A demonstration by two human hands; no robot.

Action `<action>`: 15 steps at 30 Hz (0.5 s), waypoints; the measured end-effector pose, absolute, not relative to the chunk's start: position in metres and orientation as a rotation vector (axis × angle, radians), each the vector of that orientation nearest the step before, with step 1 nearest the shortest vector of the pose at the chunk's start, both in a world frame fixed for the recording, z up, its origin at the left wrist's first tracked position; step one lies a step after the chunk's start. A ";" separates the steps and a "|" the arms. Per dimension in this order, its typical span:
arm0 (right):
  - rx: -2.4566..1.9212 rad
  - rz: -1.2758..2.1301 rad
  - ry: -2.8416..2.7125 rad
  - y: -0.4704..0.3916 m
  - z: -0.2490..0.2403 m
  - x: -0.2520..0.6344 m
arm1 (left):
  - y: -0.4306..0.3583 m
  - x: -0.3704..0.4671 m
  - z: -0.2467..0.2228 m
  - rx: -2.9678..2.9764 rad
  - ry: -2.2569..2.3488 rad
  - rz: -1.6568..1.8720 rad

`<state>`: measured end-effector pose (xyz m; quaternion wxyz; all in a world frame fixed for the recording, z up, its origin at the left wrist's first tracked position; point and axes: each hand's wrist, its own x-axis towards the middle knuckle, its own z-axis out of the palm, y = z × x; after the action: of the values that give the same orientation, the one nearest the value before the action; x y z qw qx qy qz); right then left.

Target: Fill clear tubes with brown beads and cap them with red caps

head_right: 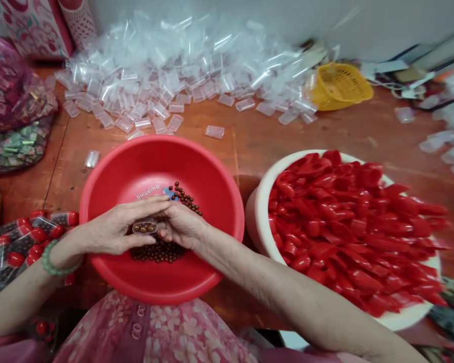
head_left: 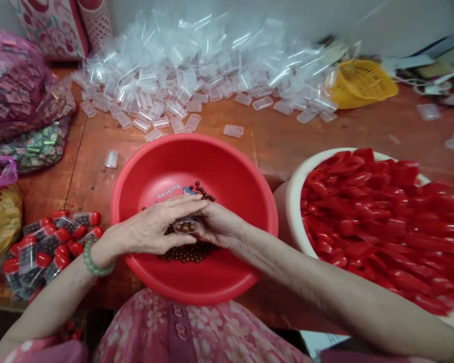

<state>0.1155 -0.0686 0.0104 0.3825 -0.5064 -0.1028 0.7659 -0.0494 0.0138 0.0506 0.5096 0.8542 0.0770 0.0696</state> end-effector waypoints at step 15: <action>-2.324 0.124 -0.979 -0.182 0.072 0.220 | 0.004 -0.043 0.074 1.494 0.517 0.299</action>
<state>0.2203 -0.1815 0.0722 0.3034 -0.8771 -0.3694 0.0467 -0.0428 0.0039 0.0741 0.6934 0.6691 0.2313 0.1341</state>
